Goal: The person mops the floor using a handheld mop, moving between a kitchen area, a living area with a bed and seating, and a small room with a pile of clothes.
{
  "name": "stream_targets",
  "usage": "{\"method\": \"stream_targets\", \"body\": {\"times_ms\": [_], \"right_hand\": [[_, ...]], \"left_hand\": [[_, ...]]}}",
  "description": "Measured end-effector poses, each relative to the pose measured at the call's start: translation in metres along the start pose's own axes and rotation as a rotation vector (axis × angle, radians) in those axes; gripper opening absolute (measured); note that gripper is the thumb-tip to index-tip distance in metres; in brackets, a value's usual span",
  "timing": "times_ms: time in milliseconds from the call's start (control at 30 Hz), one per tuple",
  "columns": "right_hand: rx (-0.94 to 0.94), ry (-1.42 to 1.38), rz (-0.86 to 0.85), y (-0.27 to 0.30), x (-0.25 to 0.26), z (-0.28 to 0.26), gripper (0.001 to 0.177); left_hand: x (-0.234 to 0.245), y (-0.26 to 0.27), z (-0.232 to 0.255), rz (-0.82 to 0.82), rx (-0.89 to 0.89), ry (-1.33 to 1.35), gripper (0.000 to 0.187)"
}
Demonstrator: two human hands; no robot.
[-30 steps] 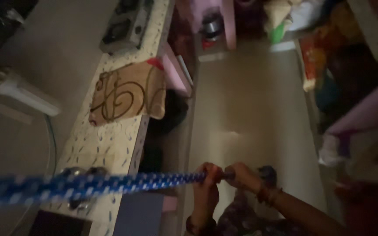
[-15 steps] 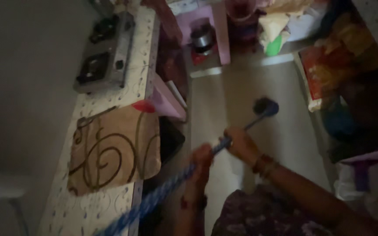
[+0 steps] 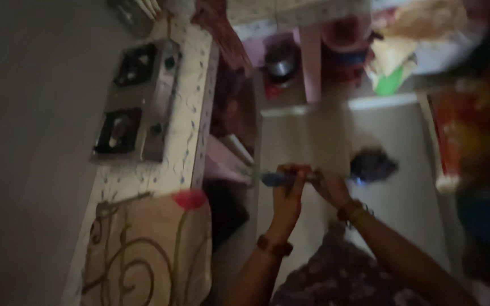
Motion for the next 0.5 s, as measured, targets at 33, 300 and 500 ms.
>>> {"method": "stream_targets", "body": {"times_ms": [33,300,500], "right_hand": [[0.005,0.08,0.012,-0.023,-0.001,0.015,0.03],[-0.195,-0.449,0.401,-0.055,-0.018,0.083,0.018],[0.083,-0.207,0.427,-0.162,-0.009,0.038,0.018]], "left_hand": [[0.0,-0.021,0.006,-0.042,-0.014,0.031,0.025],[-0.041,-0.088,0.076,-0.559,-0.09,-0.626,0.034],[-0.005,-0.138,0.077,-0.526,-0.154,-0.543,0.015]]}}
Point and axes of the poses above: each hand's wrist, its own y-axis away from the middle knuckle, its own x-axis out of the back of the hand, z = x × y, the point moved 10 cm from there along -y, towards the middle knuckle, and after that the axes turned 7 degrees about -z, right-handed, at the moved point
